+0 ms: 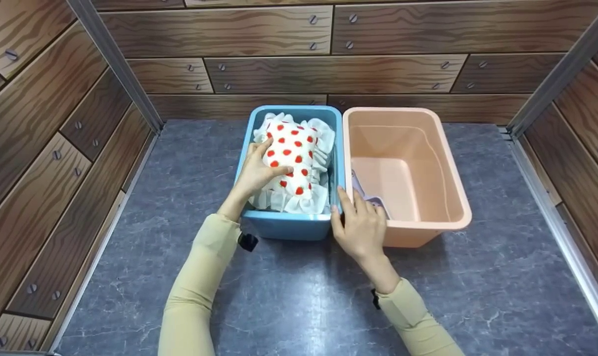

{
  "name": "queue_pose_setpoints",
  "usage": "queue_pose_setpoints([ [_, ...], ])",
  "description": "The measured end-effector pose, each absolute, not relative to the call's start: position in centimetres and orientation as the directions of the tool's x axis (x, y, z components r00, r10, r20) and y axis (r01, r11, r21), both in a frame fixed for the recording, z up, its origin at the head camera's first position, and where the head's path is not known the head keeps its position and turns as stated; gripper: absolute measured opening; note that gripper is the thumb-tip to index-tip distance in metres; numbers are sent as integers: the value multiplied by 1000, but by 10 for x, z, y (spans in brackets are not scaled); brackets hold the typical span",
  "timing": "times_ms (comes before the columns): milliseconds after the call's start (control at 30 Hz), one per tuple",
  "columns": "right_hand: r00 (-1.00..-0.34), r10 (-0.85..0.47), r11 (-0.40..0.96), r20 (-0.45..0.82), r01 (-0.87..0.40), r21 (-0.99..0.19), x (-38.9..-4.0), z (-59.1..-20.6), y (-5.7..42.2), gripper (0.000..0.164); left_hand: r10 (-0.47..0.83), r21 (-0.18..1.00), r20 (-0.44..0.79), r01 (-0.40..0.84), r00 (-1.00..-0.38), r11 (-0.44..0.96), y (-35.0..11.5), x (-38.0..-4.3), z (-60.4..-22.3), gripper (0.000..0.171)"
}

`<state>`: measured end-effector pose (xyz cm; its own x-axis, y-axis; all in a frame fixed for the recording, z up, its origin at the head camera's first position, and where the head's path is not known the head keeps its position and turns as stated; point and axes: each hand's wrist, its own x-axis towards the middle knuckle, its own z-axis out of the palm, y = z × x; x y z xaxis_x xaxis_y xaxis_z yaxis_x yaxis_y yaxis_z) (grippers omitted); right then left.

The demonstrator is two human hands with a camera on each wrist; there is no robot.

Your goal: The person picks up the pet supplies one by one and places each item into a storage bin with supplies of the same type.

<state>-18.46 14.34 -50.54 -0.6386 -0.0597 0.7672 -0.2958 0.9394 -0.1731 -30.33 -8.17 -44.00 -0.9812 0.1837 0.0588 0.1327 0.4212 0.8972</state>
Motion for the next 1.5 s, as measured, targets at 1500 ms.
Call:
queue_pose_setpoints([
  [1500,-650,-55,942,758,-286,-177,-185,-506,143,41,246,888,-212,-81,-946,453,-87,-315,-452,87],
])
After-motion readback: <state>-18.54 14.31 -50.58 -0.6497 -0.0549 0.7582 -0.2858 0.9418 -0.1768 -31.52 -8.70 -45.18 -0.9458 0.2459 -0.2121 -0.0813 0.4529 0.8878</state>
